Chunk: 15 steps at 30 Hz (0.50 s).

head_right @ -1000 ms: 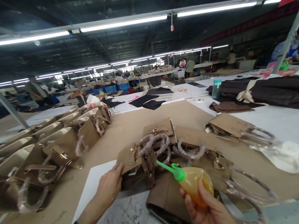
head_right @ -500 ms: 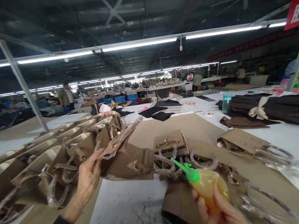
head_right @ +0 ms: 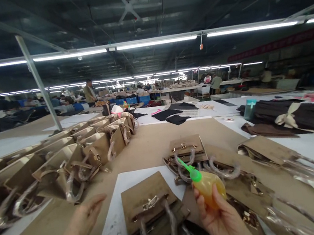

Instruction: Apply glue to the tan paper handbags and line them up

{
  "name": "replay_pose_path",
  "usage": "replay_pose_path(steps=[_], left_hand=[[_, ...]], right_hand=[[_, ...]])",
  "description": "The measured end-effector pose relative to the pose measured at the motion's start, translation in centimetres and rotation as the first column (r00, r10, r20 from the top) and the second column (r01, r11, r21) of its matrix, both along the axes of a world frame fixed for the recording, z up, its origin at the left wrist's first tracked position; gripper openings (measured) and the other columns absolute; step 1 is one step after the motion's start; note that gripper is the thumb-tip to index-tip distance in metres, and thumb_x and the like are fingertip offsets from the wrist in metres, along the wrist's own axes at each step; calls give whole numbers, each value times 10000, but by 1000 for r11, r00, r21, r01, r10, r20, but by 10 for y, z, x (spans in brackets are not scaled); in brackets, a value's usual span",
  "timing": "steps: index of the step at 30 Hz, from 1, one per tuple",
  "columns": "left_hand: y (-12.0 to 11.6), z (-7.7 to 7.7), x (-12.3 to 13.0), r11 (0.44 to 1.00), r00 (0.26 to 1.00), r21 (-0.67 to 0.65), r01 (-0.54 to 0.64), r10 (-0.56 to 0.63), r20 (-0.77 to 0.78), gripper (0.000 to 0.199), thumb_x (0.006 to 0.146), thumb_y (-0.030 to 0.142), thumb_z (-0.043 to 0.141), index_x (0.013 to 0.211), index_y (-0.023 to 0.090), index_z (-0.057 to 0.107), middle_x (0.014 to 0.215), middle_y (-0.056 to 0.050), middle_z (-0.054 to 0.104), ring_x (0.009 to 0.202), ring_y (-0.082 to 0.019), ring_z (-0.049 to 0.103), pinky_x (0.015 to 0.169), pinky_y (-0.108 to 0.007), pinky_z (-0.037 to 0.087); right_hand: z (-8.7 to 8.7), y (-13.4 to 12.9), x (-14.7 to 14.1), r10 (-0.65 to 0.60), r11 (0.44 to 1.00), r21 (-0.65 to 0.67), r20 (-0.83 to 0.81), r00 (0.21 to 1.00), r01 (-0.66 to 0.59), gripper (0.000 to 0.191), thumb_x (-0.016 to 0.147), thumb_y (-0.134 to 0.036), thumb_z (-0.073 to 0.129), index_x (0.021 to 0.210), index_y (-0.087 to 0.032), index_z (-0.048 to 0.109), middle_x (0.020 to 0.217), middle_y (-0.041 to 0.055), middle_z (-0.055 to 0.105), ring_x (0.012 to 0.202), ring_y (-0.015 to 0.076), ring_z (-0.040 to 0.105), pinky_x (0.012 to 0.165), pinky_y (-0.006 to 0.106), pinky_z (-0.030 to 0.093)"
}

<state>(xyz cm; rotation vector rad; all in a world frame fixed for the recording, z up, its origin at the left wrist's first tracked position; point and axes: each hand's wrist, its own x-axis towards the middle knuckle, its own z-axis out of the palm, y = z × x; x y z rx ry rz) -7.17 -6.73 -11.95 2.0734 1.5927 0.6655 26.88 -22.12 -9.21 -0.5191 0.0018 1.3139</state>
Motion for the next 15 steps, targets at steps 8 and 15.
replay_pose_path(steps=[8,15], left_hand=[[-74,27,157,927,882,-166,335,-371,-292,823,701,506,639,1421,197,388,1518,-135,294,1397,-376,214,1137,-535,198],[-21,24,222,907,765,-44,419,-379,-520,518,844,484,506,1184,107,609,1282,-216,539,1170,-385,501,924,-497,428]], right_hand=[[6,-7,-7,-44,999,2,-25,999,44,425,638,5,802,1011,-146,666,1006,127,702,742,179,702,611,218,593],[0,-16,-2,-76,997,-28,6,997,76,330,641,-42,825,938,-97,692,942,146,724,739,175,705,615,201,587]])
